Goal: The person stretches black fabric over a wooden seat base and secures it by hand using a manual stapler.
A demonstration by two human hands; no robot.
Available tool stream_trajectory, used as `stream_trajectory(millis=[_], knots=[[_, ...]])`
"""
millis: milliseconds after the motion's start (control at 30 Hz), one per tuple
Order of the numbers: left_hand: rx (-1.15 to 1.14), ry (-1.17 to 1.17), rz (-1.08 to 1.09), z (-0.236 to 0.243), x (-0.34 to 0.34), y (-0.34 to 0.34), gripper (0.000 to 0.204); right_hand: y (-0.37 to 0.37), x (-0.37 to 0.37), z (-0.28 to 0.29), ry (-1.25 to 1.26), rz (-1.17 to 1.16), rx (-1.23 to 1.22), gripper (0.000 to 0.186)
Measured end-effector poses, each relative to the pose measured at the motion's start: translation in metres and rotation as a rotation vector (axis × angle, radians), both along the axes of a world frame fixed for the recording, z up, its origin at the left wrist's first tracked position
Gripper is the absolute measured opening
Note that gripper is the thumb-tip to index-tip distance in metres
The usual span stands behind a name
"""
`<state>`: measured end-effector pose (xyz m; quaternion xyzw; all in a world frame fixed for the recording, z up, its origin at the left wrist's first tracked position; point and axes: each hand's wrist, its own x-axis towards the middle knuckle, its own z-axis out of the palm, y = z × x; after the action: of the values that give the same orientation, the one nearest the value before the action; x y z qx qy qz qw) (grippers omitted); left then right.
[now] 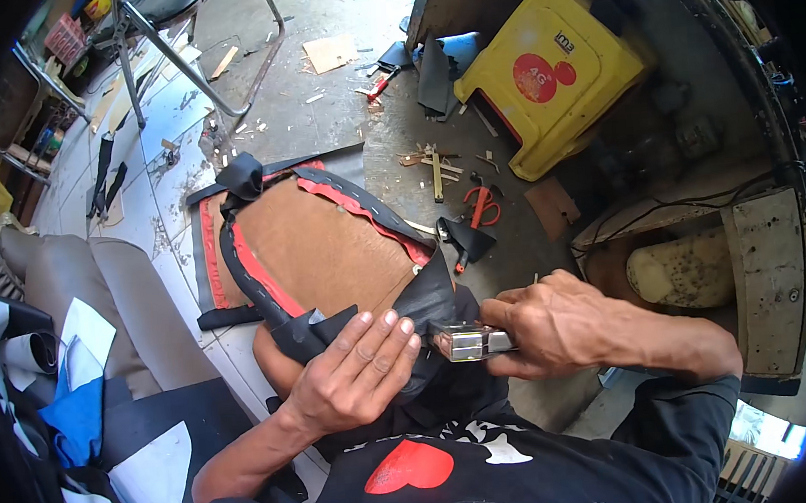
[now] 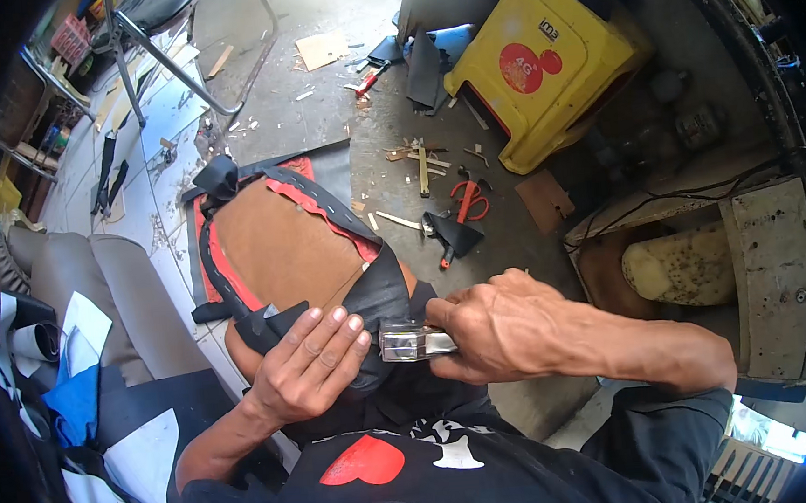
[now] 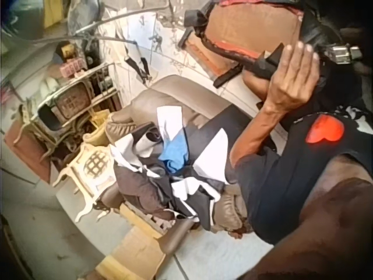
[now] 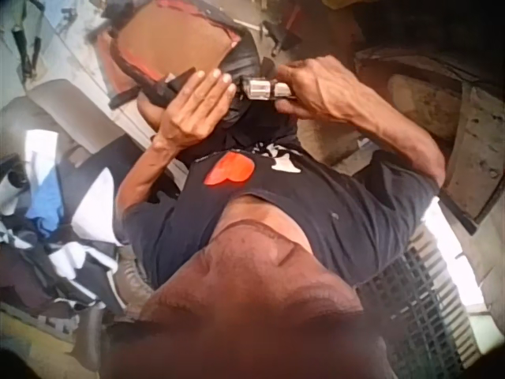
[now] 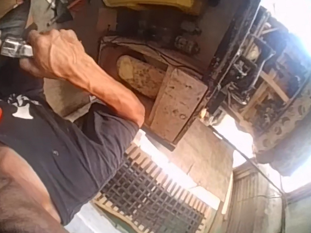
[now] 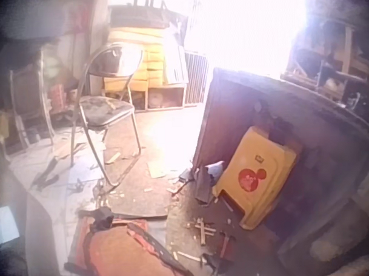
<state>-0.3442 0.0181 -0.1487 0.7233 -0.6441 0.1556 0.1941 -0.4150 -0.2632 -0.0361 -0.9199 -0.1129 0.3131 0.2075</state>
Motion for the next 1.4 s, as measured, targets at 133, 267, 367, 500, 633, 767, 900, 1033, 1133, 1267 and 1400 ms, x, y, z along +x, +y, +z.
stream_trajectory(millis=[133, 267, 367, 500, 633, 767, 900, 1033, 1133, 1267, 1400], knots=[[0.044, -0.012, 0.003, -0.001, 0.002, -0.001, 0.030, 0.007, -0.006, -0.015, -0.015, -0.027, -0.030, 0.038], [0.044, 0.017, 0.021, 0.010, 0.002, 0.011, 0.030, -0.017, -0.005, -0.006, 0.118, -0.071, 0.253, 0.038], [0.064, 0.059, 0.022, 0.014, 0.002, 0.026, 0.032, -0.029, -0.011, 0.002, 0.131, -0.083, 0.333, 0.040], [0.245, -0.006, -0.053, 0.017, 0.005, 0.032, 0.044, -0.027, -0.017, -0.005, 0.043, -0.196, 0.310, 0.040], [0.303, 0.460, -0.095, 0.058, 0.014, 0.017, 0.080, -0.023, -0.024, -0.028, -0.072, -0.137, 0.352, 0.038], [-0.015, 0.718, 0.351, 0.057, 0.012, -0.019, 0.066, -0.011, -0.017, -0.033, -0.012, -0.059, 0.266, 0.038], [-0.033, 0.585, 0.653, 0.037, 0.006, -0.063, 0.030, -0.011, -0.017, -0.042, -0.087, -0.027, 0.259, 0.040], [-0.285, 0.737, 0.561, 0.023, 0.000, -0.049, 0.014, -0.025, -0.014, -0.040, -0.003, -0.015, 0.316, 0.041], [-0.280, 0.921, 0.543, 0.030, 0.000, -0.034, 0.016, -0.041, -0.010, -0.041, -0.090, -0.059, 0.358, 0.042], [-0.211, 0.876, 0.509, 0.026, 0.008, -0.032, 0.017, -0.040, 0.008, -0.032, -0.123, -0.024, 0.305, 0.036], [-0.214, 0.827, 0.505, 0.027, 0.007, -0.037, 0.017, -0.035, 0.020, -0.033, -0.126, 0.077, 0.208, 0.035]])
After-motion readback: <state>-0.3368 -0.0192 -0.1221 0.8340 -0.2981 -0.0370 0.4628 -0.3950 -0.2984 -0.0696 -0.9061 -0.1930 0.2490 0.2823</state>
